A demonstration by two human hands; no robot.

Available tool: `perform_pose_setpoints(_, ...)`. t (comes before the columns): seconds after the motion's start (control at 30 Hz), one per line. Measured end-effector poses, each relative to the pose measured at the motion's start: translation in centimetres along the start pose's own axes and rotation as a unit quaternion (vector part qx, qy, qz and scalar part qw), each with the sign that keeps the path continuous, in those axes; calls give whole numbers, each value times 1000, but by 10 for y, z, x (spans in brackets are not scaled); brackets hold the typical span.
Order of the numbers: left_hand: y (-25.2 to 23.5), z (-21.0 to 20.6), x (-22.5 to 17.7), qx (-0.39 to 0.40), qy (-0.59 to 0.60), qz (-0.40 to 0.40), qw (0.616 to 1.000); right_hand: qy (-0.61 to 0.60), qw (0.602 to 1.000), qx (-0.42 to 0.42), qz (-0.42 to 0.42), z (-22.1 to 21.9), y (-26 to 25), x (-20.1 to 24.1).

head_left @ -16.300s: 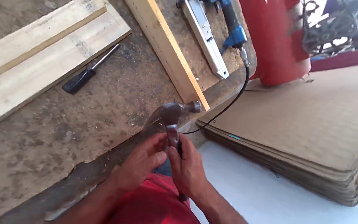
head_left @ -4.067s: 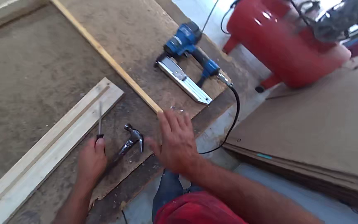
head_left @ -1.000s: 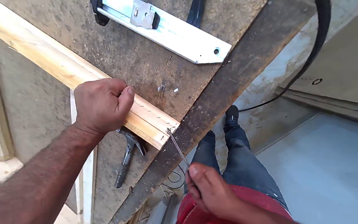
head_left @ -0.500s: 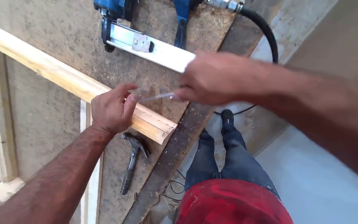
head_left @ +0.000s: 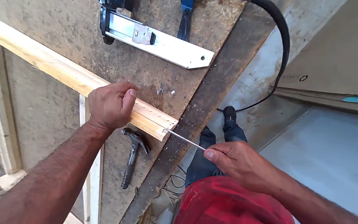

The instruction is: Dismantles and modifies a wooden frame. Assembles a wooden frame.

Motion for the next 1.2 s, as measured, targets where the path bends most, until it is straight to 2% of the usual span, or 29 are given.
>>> perform_pose_setpoints(0.13, 0, 1, 0, -8, -5, 2, 1000, -47, 998, 38, -8, -4, -11, 3)
perform_pose_setpoints(0.23, 1, 0, 2, -8, -3, 5, 1000, -127, 988, 65, -59, -19, -12, 3)
perform_pose_setpoints(0.3, 0, 0, 2, -12, -5, 8, 1000, -241, 968, 30, -67, -57, -10, 2)
perform_pose_setpoints(0.37, 1, 0, 1, -11, -10, 16, 1000, -364, 931, -25, -26, -107, -12, 3)
perform_pose_setpoints(0.43, 3, 0, -2, -10, -12, 18, 1000, -411, 911, -46, 5, -126, -16, 0)
perform_pose_setpoints(0.5, 1, 1, -2, -18, -16, 13, 1000, -352, 936, -19, -3, -101, -18, 3)
perform_pose_setpoints(0.6, 4, -1, -1, -19, -9, 14, 1000, -132, 986, 83, -65, -36, -23, 20)
perform_pose_setpoints(0.7, 4, 1, 0, -25, 21, 19, 999, 95, 981, 167, -16, 9, -52, 43)
perform_pose_setpoints(0.77, 3, 1, 2, -28, 43, 8, 999, 213, 954, 211, 9, 30, -69, 63)
perform_pose_setpoints(0.83, 4, 0, 2, -26, 43, -10, 999, 318, 926, 199, 41, 51, -84, 88)
perform_pose_setpoints(0.9, 9, 1, -1, -19, 40, -22, 999, 423, 884, 152, 127, 67, -102, 119)
perform_pose_setpoints(0.97, 4, 4, -4, -31, 39, -30, 998, 530, 815, 72, 225, 85, -130, 147)
perform_pose_setpoints(1.03, 7, 4, -4, -14, 40, -19, 999, 579, 775, 35, 250, 89, -143, 153)
perform_pose_setpoints(1.1, -3, 4, -3, -19, 35, -17, 999, 570, 791, -3, 223, 97, -131, 141)
perform_pose_setpoints(1.2, 3, 3, 1, -5, 33, 1, 999, 396, 915, -20, 77, 78, -84, 65)
Point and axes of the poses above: each hand's wrist, its own y-axis away from the middle knuckle, its own z-axis out of the back of the hand, x = y × z, the point moved 6 cm from there along -y, towards the middle knuckle, and after that the axes turned 8 degrees about z, right-handed, at the moved point
